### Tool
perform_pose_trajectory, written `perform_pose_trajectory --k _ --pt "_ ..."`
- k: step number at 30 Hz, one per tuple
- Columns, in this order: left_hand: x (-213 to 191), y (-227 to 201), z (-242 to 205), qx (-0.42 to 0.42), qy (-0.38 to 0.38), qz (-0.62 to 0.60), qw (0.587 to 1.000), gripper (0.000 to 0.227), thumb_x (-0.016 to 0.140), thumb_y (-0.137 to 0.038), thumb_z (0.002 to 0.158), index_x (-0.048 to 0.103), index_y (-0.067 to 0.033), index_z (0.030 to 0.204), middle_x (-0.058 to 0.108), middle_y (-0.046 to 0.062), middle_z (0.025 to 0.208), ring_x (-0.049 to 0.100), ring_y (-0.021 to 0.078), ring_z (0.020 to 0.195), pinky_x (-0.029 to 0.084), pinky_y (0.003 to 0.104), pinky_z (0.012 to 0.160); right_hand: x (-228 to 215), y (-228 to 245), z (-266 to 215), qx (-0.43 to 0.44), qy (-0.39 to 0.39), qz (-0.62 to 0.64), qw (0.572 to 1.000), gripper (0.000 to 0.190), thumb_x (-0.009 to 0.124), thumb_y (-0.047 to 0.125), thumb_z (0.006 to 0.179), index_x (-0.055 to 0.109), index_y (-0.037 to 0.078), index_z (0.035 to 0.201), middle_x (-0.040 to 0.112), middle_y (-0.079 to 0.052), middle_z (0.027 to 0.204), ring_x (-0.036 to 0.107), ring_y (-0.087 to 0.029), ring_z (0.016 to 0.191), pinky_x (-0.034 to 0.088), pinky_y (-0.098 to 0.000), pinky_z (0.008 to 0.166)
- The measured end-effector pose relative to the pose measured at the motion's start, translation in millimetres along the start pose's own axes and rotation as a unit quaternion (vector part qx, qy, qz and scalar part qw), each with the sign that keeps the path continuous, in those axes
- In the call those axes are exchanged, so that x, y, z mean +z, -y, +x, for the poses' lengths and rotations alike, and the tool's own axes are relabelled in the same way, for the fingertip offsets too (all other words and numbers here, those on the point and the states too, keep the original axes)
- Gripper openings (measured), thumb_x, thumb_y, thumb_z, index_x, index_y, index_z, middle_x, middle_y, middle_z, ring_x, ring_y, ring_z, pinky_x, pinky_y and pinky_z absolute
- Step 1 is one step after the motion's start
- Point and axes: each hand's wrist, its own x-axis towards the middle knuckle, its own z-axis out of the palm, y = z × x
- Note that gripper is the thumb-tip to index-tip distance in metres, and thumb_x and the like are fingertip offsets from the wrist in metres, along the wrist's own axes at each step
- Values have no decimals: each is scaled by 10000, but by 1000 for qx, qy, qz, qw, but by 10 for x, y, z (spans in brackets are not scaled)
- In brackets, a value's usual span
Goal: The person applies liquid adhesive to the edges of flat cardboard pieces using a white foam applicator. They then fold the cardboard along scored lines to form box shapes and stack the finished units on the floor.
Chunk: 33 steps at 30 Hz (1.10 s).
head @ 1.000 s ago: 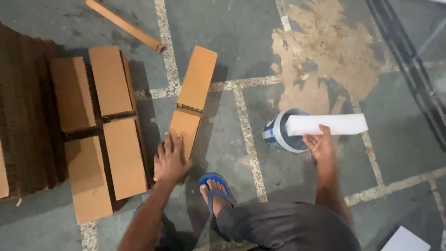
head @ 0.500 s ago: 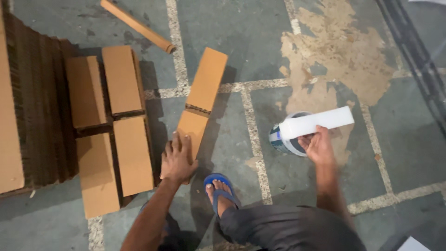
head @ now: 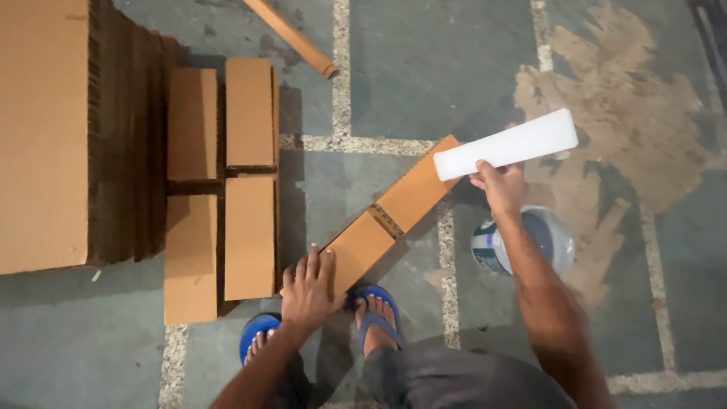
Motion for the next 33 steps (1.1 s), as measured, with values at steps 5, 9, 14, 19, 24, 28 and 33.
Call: perform_pose_trajectory --k 5,9,14,19,24,28,33 --pt "-14 26 13 4 -1 -26 1000 995 792 -544 684 379 -138 1494 411 129 1522 434 331 1354 362 550 1070 162 -165 73 -156 -8 -203 967 386 826 139 879 678 -67 1171 756 -145 1040 738 -205 926 580 -329 800" --pt "-17 60 50 5 26 -32 999 1009 796 -556 685 374 -124 1494 417 141 1503 430 339 1348 365 541 1059 284 -159 -105 -244 95 -165 951 422 817 141 824 652 -12 1181 707 -109 1131 711 -231 1032 600 -369 864" --pt "-56 41 28 16 -12 -33 999 1017 800 -533 675 374 -113 1497 425 146 1505 439 337 1350 367 529 1060 370 78 -543 -340 195 -213 895 311 789 120 833 736 45 1130 751 -108 1106 734 -287 1018 573 -407 905" --pt "-81 15 -39 9 -1 -24 1000 1062 799 -574 676 335 -117 1515 374 153 1553 422 323 1366 350 535 1089 433 5 -993 -352 201 -192 894 378 807 151 782 703 -3 1112 725 -160 1085 696 -324 997 531 -420 897" --pt "95 173 -156 12 -33 -45 998 1099 791 -656 701 319 -78 1507 317 175 1574 357 334 1413 262 611 1131 288 44 -1105 -254 154 -155 942 346 777 127 848 706 -6 1159 735 -135 1095 703 -266 996 536 -384 913" --pt "337 514 -549 94 -82 -88 988 1125 779 -656 678 320 -38 1498 296 261 1572 282 435 1456 224 582 1174 446 235 -1228 -218 167 -127 953 330 786 131 837 701 -1 1128 736 -108 1062 704 -229 966 547 -374 888" --pt "511 540 -690 68 -78 -74 992 1079 808 -566 687 308 -28 1478 248 319 1566 240 500 1457 225 576 1171 803 287 -1517 -249 228 -167 926 332 802 157 822 718 6 1105 743 -112 1055 714 -243 952 549 -378 866"
